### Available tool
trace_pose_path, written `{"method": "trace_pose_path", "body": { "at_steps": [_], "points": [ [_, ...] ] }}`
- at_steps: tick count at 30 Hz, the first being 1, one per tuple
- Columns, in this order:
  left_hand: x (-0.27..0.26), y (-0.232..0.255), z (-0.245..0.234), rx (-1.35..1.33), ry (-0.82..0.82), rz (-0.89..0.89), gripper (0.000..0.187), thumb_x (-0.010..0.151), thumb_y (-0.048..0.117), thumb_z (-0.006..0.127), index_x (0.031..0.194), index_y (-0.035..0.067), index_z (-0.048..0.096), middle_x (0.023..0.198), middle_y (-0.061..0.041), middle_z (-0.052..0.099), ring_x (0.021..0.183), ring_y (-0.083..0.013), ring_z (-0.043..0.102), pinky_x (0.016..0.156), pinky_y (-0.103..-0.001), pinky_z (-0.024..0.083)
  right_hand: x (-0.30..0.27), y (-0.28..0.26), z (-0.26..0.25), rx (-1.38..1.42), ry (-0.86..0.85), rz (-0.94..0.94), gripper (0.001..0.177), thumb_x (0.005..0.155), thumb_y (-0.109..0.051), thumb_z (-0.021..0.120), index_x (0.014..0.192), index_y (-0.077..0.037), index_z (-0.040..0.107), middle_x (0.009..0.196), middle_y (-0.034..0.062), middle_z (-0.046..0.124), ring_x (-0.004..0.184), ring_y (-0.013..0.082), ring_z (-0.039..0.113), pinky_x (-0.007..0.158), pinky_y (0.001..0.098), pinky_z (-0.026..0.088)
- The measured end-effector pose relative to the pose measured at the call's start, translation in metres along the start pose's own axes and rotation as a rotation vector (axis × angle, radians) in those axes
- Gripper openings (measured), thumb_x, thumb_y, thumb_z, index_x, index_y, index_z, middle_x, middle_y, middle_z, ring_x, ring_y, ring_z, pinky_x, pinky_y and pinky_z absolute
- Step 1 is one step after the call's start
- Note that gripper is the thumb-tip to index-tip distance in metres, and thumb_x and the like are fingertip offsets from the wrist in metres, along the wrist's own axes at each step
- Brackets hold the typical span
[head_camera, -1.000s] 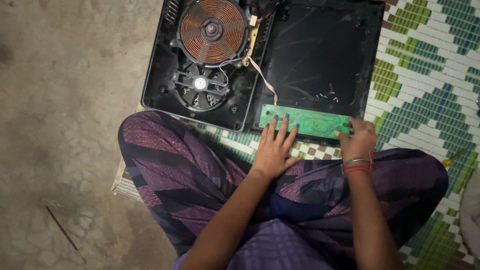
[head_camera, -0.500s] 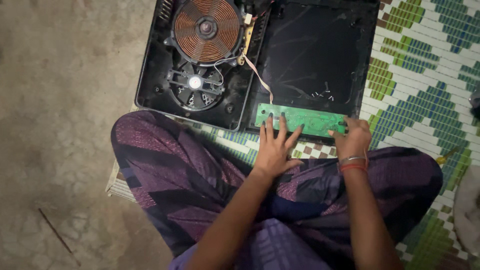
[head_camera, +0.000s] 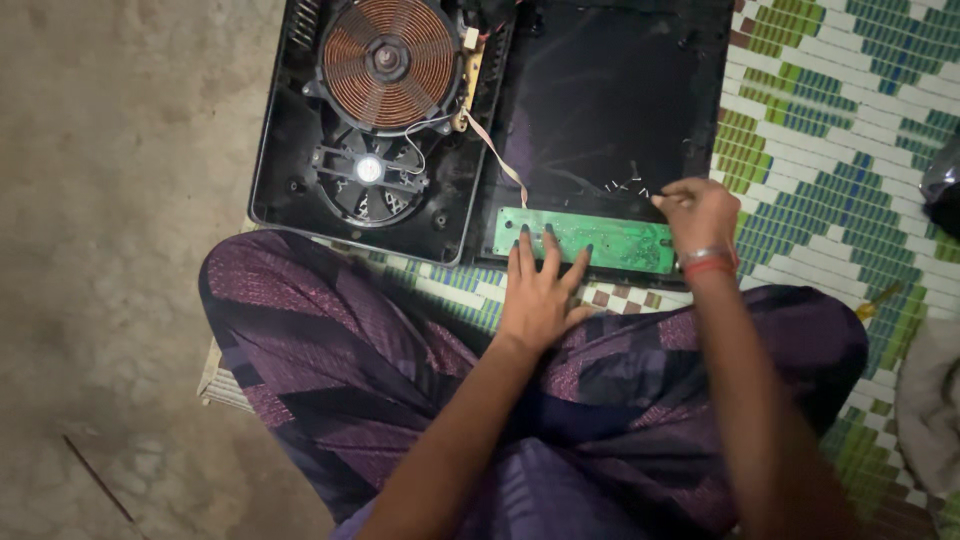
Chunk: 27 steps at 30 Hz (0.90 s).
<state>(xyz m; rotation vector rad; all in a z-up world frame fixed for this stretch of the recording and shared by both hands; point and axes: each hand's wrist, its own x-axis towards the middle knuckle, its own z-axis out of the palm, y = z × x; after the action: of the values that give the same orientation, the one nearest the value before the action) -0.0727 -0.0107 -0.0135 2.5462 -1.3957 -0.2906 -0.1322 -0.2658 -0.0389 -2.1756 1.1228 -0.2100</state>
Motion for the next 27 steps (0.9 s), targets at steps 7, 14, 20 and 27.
{"method": "trace_pose_path", "body": {
  "at_steps": [7, 14, 20, 27],
  "points": [
    [0.002, 0.005, 0.001, -0.001, 0.0, -0.021, 0.086, 0.078, 0.071, 0.068, 0.15, 0.025, 0.051, 0.155, -0.027, 0.037, 0.144, -0.0502, 0.031, 0.116, -0.065, 0.027, 0.016, -0.002, 0.008, -0.092, -0.036, -0.09, 0.017, 0.079, -0.016, 0.089, 0.088, -0.005, 0.079, 0.083, 0.0134, 0.075, 0.075, 0.0248, 0.074, 0.072, 0.0358, 0.058],
    [0.003, 0.002, -0.005, 0.015, -0.083, -0.028, 0.091, 0.074, 0.068, 0.072, 0.152, 0.03, 0.044, 0.162, -0.021, 0.029, 0.148, -0.0467, 0.027, 0.114, -0.067, 0.026, 0.022, 0.008, 0.015, -0.18, -0.024, -0.052, 0.005, 0.083, -0.015, 0.08, 0.087, -0.011, 0.081, 0.085, 0.0131, 0.076, 0.078, 0.0277, 0.074, 0.075, 0.038, 0.059],
    [0.002, -0.002, -0.005, 0.009, -0.071, 0.001, 0.096, 0.073, 0.069, 0.072, 0.155, 0.03, 0.04, 0.162, -0.021, 0.029, 0.148, -0.0479, 0.027, 0.116, -0.067, 0.025, 0.031, 0.024, 0.014, -0.284, -0.091, -0.19, 0.007, 0.08, -0.014, 0.081, 0.084, -0.008, 0.08, 0.083, 0.0148, 0.076, 0.077, 0.0289, 0.074, 0.077, 0.0389, 0.06],
    [0.001, -0.002, -0.002, 0.013, -0.049, 0.012, 0.097, 0.073, 0.07, 0.073, 0.155, 0.029, 0.04, 0.162, -0.022, 0.031, 0.147, -0.0492, 0.028, 0.117, -0.067, 0.024, 0.037, 0.015, -0.002, -0.364, -0.146, -0.2, 0.014, 0.075, -0.015, 0.087, 0.082, -0.006, 0.079, 0.082, 0.0159, 0.076, 0.075, 0.0274, 0.074, 0.079, 0.0384, 0.06]
  ]
}}
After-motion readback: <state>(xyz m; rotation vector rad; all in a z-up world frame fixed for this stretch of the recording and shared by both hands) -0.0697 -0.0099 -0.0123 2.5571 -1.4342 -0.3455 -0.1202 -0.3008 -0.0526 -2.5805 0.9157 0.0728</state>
